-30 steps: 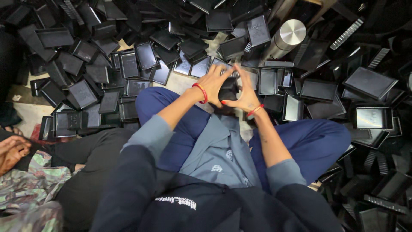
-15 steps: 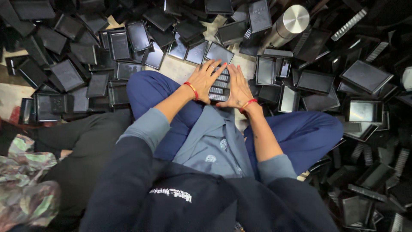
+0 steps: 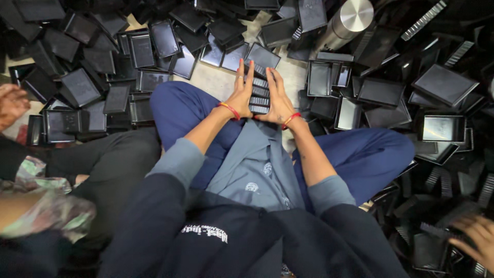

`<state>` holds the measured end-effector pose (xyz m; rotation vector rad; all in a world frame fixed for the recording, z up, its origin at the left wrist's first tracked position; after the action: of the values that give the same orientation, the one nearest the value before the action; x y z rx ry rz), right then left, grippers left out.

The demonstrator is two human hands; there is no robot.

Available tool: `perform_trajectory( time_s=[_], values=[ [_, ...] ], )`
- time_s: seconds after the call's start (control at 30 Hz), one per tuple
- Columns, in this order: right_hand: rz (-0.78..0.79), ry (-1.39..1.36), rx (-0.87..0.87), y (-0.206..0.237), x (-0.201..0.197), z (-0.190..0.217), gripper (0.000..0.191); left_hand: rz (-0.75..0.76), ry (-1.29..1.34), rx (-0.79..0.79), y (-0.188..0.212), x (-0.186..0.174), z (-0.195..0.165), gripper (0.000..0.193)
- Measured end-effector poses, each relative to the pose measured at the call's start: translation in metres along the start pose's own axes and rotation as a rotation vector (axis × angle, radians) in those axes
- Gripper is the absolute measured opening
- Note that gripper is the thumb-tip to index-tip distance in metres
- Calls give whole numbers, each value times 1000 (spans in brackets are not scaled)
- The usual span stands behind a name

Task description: The person sits on the floor and repeatedly picks up black plastic case halves, snaps them together, and places the assembled units into a cardboard box. The process is continuous and repetitive.

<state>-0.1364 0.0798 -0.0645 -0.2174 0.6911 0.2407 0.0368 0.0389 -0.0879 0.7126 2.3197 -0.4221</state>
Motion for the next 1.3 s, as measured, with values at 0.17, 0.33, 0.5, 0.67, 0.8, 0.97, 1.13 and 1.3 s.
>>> perform_trajectory(
  time_s=[0.17, 0.33, 0.5, 0.67, 0.8, 0.97, 1.13, 1.3],
  values=[
    [38, 42, 1, -3, -8, -1, 144, 90, -271, 19, -13, -21, -11, 167],
    [-5, -15, 32, -1, -1, -9, 147, 111, -214, 123, -14, -34, -21, 158],
    [-170, -53, -76, -5, 8, -6, 155, 59, -224, 124, -11, -34, -22, 138],
    [21, 250, 29, -9, -7, -4, 149, 95, -333, 214, -19, -36, -22, 129],
    [143, 336, 67, -13, -16, 5, 147, 127, -422, 274, -23, -35, -23, 125],
    [99, 402, 27, -18, -18, 19, 136, 100, -440, 291, -24, -32, -28, 122],
    [36, 369, -37, -23, -16, 21, 124, 131, -454, 190, -25, -30, -28, 120],
    [-9, 362, -38, -21, -12, 17, 118, 113, -465, 178, -26, -29, -26, 116]
  ],
)
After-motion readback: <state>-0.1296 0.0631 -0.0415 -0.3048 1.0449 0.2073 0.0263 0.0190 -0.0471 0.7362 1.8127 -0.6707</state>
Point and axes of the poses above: each hand's wrist, its own y-axis away from the middle knuckle, its own x-axis out of the palm, z = x × y, the point moved 3 cm from there along -y, towards the middle knuckle, and after that the axes turned 3 degrees about x, right-handed, at the moved point
